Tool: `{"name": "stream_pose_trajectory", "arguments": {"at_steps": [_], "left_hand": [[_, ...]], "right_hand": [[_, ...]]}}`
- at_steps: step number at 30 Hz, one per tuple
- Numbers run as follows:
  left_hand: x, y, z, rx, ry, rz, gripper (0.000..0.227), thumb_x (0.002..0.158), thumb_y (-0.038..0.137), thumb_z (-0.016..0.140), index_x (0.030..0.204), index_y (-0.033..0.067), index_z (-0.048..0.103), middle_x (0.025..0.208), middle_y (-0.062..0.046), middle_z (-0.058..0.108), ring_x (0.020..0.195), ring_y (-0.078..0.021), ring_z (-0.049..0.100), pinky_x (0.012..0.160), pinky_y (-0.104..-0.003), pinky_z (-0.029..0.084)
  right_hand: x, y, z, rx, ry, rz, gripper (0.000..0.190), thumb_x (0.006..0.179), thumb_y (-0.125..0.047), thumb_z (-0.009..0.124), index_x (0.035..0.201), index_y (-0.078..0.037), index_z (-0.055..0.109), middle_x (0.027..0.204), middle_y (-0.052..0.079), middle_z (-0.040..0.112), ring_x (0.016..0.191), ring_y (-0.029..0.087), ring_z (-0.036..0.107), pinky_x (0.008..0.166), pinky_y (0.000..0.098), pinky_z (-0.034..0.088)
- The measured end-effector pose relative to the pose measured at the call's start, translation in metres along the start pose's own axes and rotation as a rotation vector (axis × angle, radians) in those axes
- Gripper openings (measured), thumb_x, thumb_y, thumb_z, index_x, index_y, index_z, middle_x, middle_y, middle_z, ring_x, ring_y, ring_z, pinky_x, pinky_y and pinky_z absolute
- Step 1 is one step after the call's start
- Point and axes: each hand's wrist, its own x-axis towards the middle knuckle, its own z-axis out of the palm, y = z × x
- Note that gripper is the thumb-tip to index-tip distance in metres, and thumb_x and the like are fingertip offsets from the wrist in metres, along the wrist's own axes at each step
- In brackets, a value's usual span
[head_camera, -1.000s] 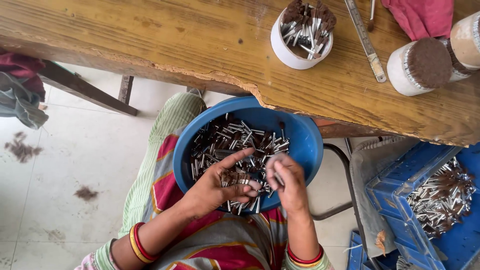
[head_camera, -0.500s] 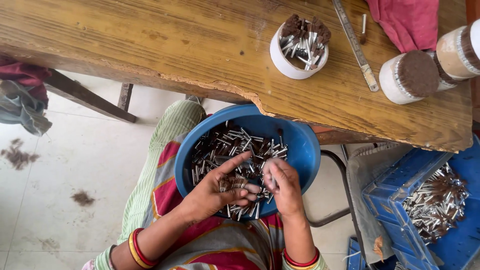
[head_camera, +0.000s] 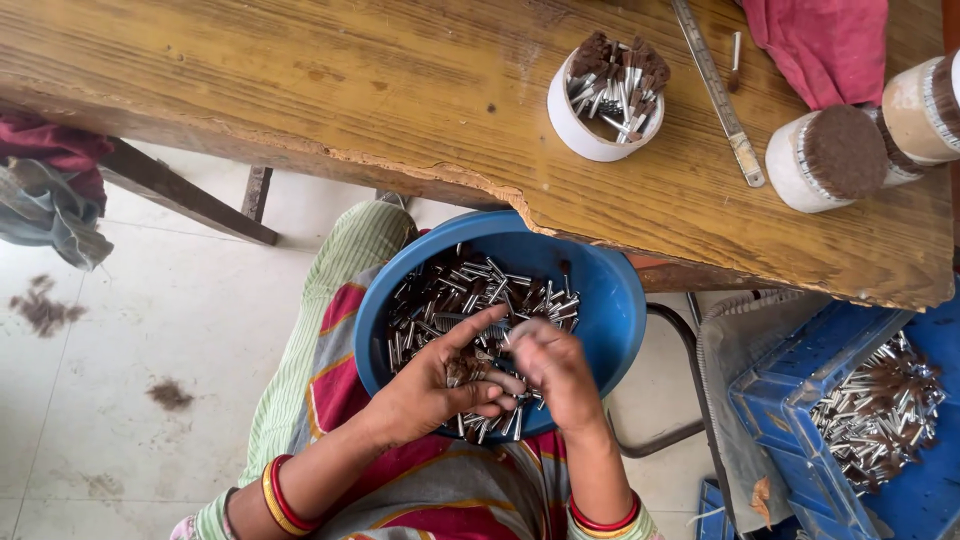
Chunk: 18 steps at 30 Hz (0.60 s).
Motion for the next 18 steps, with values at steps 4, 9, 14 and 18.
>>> {"name": "stream_pose_trajectory", "arguments": {"at_steps": [4, 9, 14, 18], "left_hand": [[0.003, -0.005, -0.001, 0.058, 0.009, 0.027, 0.082, 0.093, -0.008, 0.064, 0.163, 0.0131, 0.026, 0.119, -0.01, 0.066, 0.101, -0.0191, 0.071, 0.089, -0.033, 0.063], [0.001, -0.004, 0.0, 0.007, 0.065, 0.011, 0.085, 0.092, -0.005, 0.062, 0.162, 0.0188, 0.02, 0.12, -0.01, 0.067, 0.097, -0.0201, 0.072, 0.085, -0.032, 0.063], [0.01, -0.016, -0.005, -0.197, 0.295, -0.054, 0.066, 0.094, -0.001, 0.062, 0.154, 0.0109, 0.037, 0.118, -0.012, 0.071, 0.101, -0.0181, 0.073, 0.085, -0.033, 0.064], [0.01, -0.056, -0.031, -0.26, 0.366, -0.041, 0.046, 0.097, 0.005, 0.063, 0.141, -0.0003, 0.052, 0.111, -0.016, 0.071, 0.097, -0.0227, 0.075, 0.084, -0.035, 0.066]], "right_hand": [[-0.001, -0.015, 0.019, -0.215, -0.157, 0.332, 0.013, 0.093, -0.014, 0.069, 0.097, -0.003, 0.073, 0.069, -0.003, 0.063, 0.057, 0.004, 0.052, 0.05, 0.0206, 0.04], [0.006, 0.006, 0.001, -0.018, -0.081, 0.148, 0.022, 0.102, -0.022, 0.062, 0.1, -0.003, 0.073, 0.064, -0.01, 0.051, 0.051, -0.003, 0.04, 0.047, 0.0128, 0.031], [0.006, 0.003, 0.003, -0.055, -0.038, 0.107, 0.018, 0.101, -0.019, 0.065, 0.097, -0.002, 0.07, 0.073, -0.003, 0.06, 0.058, 0.003, 0.045, 0.049, 0.0222, 0.034], [0.009, 0.001, 0.007, 0.233, 0.076, 0.131, 0.028, 0.104, -0.028, 0.059, 0.086, -0.007, 0.066, 0.076, -0.003, 0.059, 0.056, 0.004, 0.044, 0.045, 0.0208, 0.028]]}}
